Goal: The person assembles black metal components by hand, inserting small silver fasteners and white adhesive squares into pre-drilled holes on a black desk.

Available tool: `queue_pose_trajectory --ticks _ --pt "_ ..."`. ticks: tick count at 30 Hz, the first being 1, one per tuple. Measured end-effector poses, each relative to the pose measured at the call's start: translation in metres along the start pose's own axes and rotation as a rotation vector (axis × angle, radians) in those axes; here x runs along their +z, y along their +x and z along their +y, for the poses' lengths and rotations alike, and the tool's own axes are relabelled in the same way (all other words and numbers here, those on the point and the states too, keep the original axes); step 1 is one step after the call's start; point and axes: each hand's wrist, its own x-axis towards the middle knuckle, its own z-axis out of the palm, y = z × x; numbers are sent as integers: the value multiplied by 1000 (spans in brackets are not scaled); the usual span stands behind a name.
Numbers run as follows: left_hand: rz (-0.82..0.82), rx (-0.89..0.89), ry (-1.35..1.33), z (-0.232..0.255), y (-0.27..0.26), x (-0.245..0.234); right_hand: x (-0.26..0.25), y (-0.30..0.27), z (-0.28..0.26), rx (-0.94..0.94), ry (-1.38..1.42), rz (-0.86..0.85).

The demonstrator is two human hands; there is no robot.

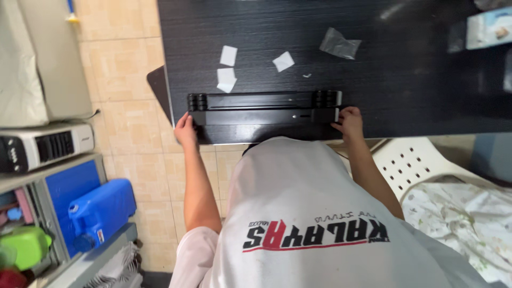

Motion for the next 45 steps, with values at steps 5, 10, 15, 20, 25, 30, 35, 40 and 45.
queue_pose_trajectory --ticks 5,10,15,20,25,30,35,40,45 --pt "-10 -10 12 3 -6 1 -2 -1 -4 20 -17 41" --pt "21 -28 8 2 -6 5 2 -12 -14 17 -67 51" --pt "-4 44 15 -1 -6 3 3 -14 -15 -24 -24 56" --pt "-19 55 83 7 -12 3 8 -14 -15 -281 -94 90" --pt "229 434 642 65 -54 13 19 -39 -39 -445 -299 188" --pt "-164 931 894 110 -104 71 56 -60 -87 -601 -602 2" --pt "-788 1257 746 102 -149 161 112 -61 -91 -620 -799 -212" --pt "-884 1148 832 90 -157 202 141 -55 -69 -709 -843 -148" --pt "-845 1160 880 75 -141 212 152 -56 -53 -677 -832 -78"
